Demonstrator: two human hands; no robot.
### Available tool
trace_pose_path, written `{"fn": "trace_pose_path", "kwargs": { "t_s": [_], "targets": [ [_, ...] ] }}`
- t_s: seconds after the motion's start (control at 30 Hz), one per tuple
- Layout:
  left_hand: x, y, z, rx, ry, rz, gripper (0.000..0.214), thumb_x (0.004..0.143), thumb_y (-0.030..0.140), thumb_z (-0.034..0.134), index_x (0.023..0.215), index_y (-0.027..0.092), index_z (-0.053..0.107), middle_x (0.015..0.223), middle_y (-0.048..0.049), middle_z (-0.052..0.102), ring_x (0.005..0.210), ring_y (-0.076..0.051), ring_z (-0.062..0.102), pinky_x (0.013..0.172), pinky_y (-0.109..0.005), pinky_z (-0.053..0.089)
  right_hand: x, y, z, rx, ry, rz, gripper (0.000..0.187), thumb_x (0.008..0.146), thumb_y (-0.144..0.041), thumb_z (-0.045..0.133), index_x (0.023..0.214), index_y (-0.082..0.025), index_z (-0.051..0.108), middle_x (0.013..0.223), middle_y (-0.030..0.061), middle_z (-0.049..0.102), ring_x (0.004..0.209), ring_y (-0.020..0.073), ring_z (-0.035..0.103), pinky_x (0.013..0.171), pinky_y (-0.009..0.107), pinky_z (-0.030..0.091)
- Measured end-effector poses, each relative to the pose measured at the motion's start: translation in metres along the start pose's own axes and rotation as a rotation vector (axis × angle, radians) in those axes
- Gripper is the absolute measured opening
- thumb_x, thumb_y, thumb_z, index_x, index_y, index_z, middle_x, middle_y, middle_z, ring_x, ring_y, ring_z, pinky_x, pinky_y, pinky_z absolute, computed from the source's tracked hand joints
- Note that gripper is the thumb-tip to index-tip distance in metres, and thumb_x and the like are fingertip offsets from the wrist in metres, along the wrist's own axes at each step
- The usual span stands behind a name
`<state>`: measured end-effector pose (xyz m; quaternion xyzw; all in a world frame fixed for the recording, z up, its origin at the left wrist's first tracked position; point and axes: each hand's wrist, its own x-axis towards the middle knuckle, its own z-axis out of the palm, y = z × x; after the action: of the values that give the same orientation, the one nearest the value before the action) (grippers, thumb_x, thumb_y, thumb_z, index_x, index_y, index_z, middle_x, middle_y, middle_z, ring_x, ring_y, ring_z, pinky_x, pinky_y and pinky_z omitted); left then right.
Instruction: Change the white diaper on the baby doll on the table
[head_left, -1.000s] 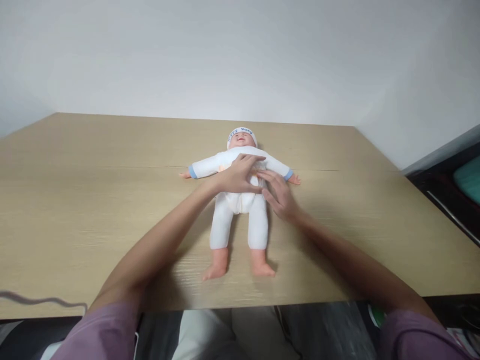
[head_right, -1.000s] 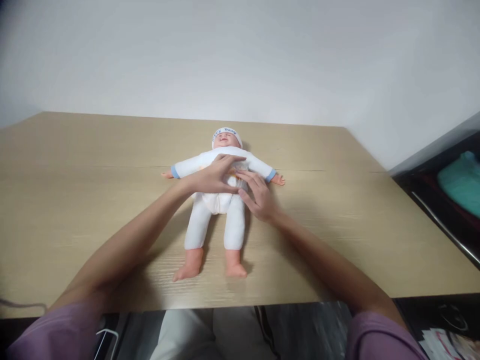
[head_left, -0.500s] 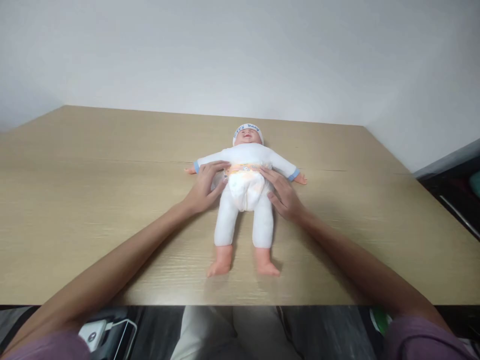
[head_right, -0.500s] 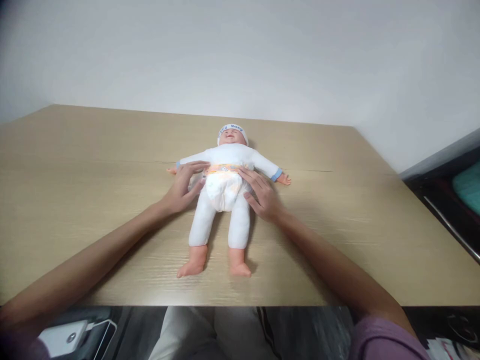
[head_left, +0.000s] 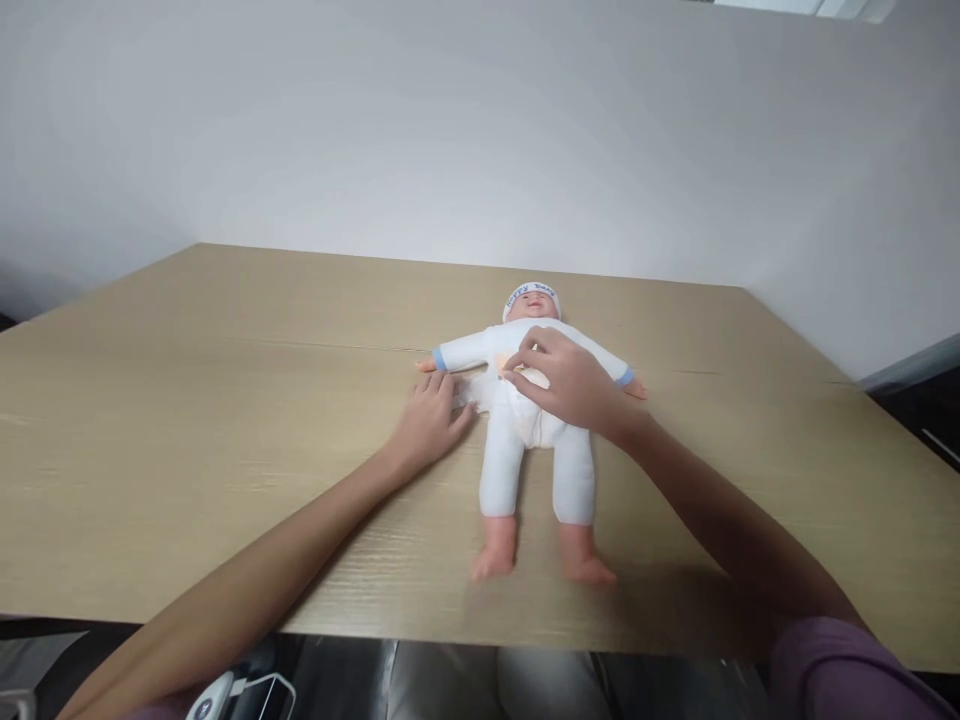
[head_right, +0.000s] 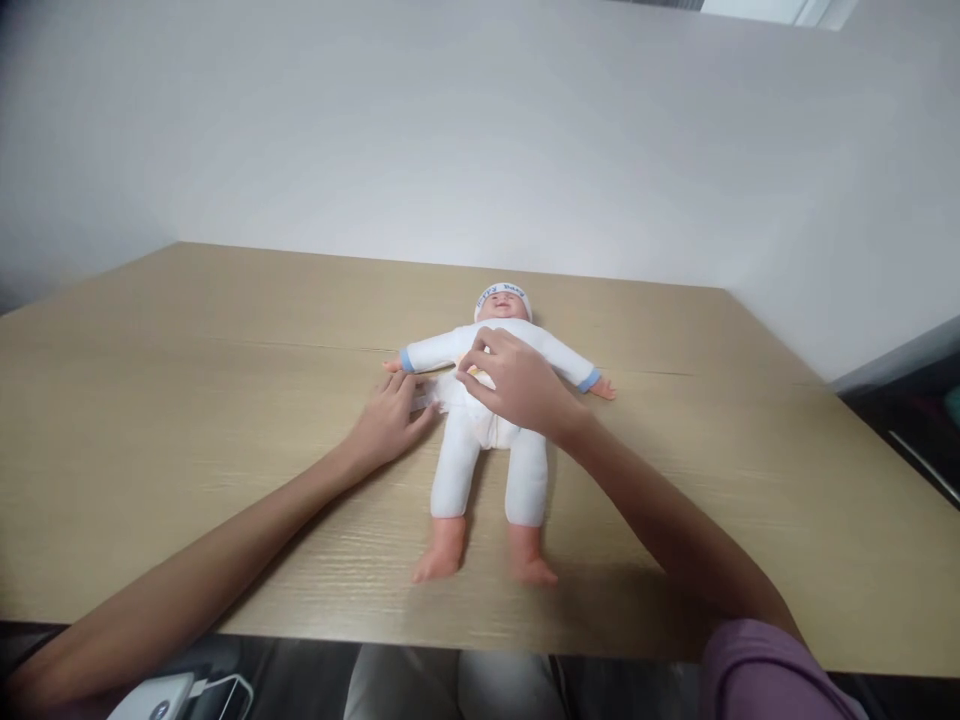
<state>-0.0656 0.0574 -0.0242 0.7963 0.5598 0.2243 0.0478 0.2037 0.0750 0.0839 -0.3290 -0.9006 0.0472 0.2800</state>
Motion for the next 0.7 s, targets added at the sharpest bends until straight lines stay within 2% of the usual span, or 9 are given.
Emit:
{"fn": "trace_pose_path", "kwargs": {
  "t_s": [0.13,0.2,0.3,0.4,0.57,0.7],
  "targets": [
    [0.002,-0.006,-0.003,0.039,-0.042,-0.079,0.035,0.109,0.05,0.049,0.116,0.019,0.062,0.125,-0.0204,0.073,0.126,-0.042,0.065,0.109,-0.057,0.05,0.011,-0.004,0.008,0.037,-0.201,0.185,0.033,0.11,-0.048,0.063,0.104,-0.026,0.085,0.109,0.0121,0.072,0.092,0.0293,0.067,0.086,0.047,0.054],
    [0.003,-0.007,-0.006,0.045,-0.062,-0.111,0.034,0.108,0.052,0.05,0.109,0.02,0.061,0.118,-0.0188,0.075,0.12,-0.041,0.067,0.107,-0.058,0.048,0.012,-0.001,0.008,0.069,-0.238,0.226,0.03,0.109,-0.05,0.065,0.106,-0.029,0.086,0.108,0.0114,0.073,0.091,0.03,0.067,0.088,0.049,0.054],
    [0.005,-0.009,-0.009,0.017,-0.085,-0.138,0.03,0.106,0.051,0.053,0.099,0.022,0.059,0.108,-0.0156,0.077,0.113,-0.039,0.069,0.108,-0.058,0.045,0.009,0.008,0.006,0.031,-0.2,0.169,0.031,0.108,-0.051,0.065,0.121,-0.03,0.084,0.122,0.0122,0.072,0.117,0.0367,0.067,0.107,0.055,0.051],
    [0.008,-0.01,-0.009,-0.105,-0.075,-0.173,0.029,0.101,0.051,0.057,0.091,0.024,0.058,0.103,-0.0125,0.077,0.11,-0.038,0.068,0.111,-0.058,0.042,0.009,0.018,0.005,-0.017,-0.177,0.134,0.04,0.108,-0.051,0.064,0.135,-0.025,0.077,0.139,0.0142,0.072,0.141,0.0419,0.058,0.123,0.063,0.042],
    [0.015,-0.015,-0.008,-0.3,-0.033,-0.275,0.032,0.097,0.052,0.06,0.082,0.024,0.058,0.092,-0.0074,0.075,0.099,-0.032,0.067,0.113,-0.055,0.04,0.016,0.026,0.006,0.113,-0.21,0.12,0.043,0.103,-0.044,0.07,0.141,-0.026,0.071,0.147,0.0095,0.074,0.14,0.0383,0.061,0.127,0.062,0.039],
    [0.019,-0.019,-0.007,-0.409,-0.027,-0.303,0.034,0.096,0.054,0.059,0.081,0.023,0.058,0.078,-0.0015,0.067,0.085,-0.025,0.064,0.105,-0.046,0.046,0.019,0.028,0.008,0.197,-0.191,0.177,0.045,0.097,-0.039,0.076,0.141,-0.029,0.07,0.151,0.0091,0.067,0.149,0.0355,0.054,0.127,0.056,0.042]
  ]
}}
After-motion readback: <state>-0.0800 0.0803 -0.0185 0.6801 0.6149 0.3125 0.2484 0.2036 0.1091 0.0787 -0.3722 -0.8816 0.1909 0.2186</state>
